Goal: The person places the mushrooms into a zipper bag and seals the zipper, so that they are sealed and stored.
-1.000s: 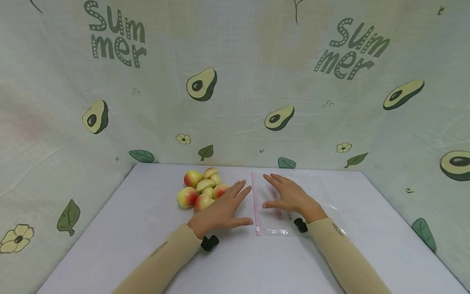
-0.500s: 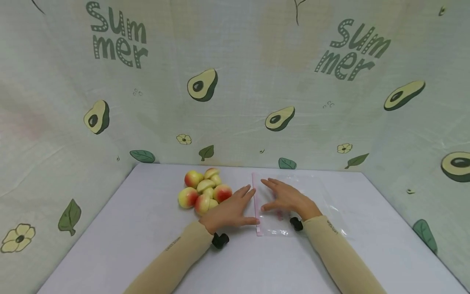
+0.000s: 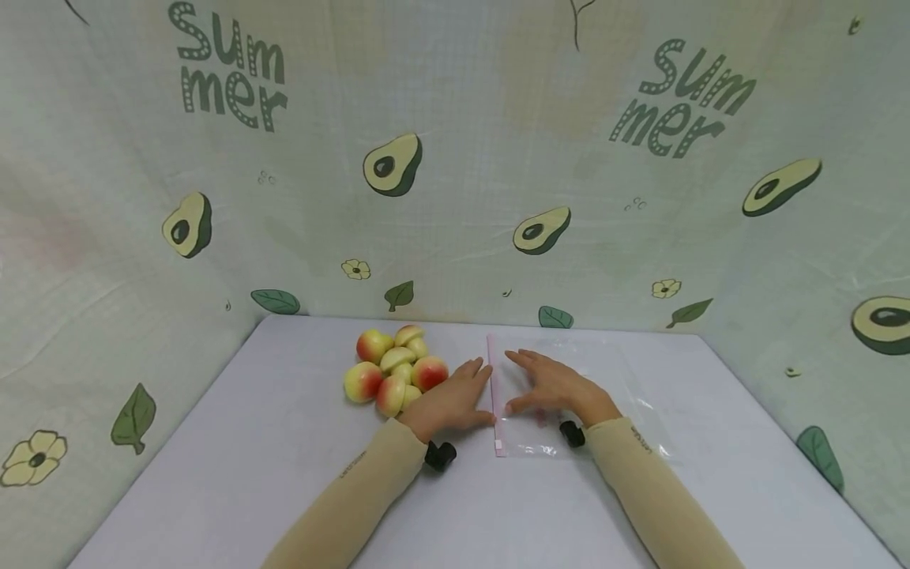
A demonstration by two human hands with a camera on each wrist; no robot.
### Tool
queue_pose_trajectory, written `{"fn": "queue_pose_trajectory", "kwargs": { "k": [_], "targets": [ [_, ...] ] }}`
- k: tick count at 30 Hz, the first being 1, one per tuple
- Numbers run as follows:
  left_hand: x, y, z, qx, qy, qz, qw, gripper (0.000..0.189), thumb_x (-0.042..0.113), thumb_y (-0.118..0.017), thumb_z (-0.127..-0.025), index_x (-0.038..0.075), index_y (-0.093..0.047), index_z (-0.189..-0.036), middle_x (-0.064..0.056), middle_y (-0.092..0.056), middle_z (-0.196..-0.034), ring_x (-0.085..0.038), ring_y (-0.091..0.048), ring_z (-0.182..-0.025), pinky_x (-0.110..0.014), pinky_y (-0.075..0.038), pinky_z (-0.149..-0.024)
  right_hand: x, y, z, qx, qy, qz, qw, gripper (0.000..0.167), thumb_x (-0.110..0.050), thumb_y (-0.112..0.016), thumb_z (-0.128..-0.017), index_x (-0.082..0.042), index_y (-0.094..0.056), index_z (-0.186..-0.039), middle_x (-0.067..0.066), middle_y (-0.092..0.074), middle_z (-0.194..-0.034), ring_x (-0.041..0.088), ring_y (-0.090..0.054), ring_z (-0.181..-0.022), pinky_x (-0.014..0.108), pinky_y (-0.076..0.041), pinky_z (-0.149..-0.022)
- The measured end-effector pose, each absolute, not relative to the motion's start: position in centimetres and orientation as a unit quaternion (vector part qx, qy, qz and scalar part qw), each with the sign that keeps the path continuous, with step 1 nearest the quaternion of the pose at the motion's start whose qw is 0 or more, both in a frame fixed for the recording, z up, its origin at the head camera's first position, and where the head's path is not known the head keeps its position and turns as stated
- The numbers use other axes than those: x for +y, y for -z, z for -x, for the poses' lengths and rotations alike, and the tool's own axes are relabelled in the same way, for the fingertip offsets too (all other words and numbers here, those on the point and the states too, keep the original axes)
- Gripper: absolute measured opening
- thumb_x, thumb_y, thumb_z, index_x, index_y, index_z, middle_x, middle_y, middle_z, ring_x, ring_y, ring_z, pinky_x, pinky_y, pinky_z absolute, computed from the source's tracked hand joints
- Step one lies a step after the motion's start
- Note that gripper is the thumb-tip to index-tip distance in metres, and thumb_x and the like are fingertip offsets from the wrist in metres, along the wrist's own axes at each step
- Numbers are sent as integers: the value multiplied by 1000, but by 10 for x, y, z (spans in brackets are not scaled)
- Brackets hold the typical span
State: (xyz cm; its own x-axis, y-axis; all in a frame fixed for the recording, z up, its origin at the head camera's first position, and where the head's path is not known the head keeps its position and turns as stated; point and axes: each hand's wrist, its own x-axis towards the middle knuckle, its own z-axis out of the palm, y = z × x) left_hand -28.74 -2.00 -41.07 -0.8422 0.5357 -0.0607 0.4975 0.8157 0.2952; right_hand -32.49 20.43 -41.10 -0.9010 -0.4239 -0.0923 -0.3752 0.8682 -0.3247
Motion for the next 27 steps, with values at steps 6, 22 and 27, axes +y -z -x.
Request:
{"fn": "queue_pose_trajectory", "kwargs": {
  "k": [6, 22, 27],
  "targets": [
    [-15, 416, 297, 958, -103, -251, 93, 77, 43, -63, -90, 9, -30, -150, -9, -24, -156, -24, -19, -143, -38, -23, -113, 203, 411, 323, 964, 152, 199, 88, 104, -71, -72, -64, -28, -31, -150, 6, -27, -155, 30, -29, -139, 54, -30, -106],
    [-15, 424, 314, 957, -118, -244, 100, 64, 44, -62, -90, 23, -39, -147, -8, -32, -153, -29, -22, -142, -48, -22, -113, 199, 410, 323, 964, 154, 193, 104, 103, -69, -73, -65, -29, -32, -150, 7, -27, -155, 31, -29, -139, 57, -30, -105],
    [-15, 426, 317, 953, -129, -259, 91, 68, 45, -65, -87, 26, -38, -147, -11, -33, -151, -33, -24, -141, -47, -23, -112, 200, 413, 324, 963, 161, 183, 116, 103, -68, -74, -64, -31, -31, -149, 4, -29, -154, 29, -29, -139, 56, -30, -106]
  ]
}}
